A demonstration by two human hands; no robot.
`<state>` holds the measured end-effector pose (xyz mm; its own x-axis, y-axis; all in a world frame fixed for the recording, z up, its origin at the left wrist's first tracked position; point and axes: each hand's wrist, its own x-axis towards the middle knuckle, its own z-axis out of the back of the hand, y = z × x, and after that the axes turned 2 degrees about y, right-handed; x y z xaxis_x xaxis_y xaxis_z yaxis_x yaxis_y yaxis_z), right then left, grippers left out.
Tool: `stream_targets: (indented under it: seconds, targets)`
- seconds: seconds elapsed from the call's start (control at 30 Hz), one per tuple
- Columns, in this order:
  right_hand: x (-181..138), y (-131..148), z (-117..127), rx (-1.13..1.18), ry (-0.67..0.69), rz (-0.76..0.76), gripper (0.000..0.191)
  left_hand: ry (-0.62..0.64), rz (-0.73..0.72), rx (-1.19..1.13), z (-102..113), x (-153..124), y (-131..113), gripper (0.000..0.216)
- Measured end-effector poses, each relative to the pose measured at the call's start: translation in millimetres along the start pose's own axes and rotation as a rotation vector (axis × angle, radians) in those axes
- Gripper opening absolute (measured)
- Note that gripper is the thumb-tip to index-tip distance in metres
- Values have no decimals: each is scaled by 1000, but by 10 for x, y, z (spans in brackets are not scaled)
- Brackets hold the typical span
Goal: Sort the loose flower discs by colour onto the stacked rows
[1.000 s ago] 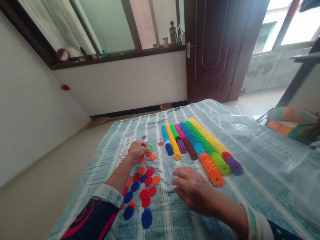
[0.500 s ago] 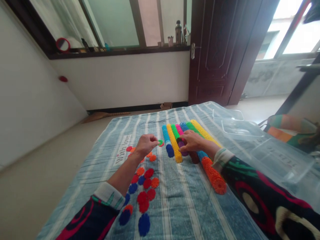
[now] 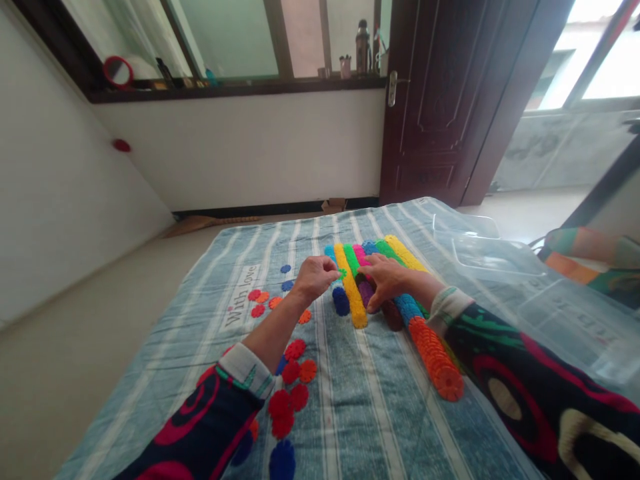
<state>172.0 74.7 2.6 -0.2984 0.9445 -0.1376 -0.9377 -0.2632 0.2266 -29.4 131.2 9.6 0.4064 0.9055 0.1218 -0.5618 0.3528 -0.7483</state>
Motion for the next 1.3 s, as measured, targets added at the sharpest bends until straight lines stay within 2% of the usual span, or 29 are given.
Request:
stream_targets:
  seconds: [0.7,0.97,1.13,1.3]
  targets:
    - [44,-46,-34,17,-38,20,87,-52,-37,153,-233,245,-19,5]
    - [-15,-31,-58,31,-71,17,88,9,-39,342,-323,338,-138,10]
    - [-29,-35,-72,46,-78,9,92,122,-24,396,-366,375,-179,12]
    - [-49,-33,-65,49,-89,20,93,178,-65,455,-386,401,-247,12]
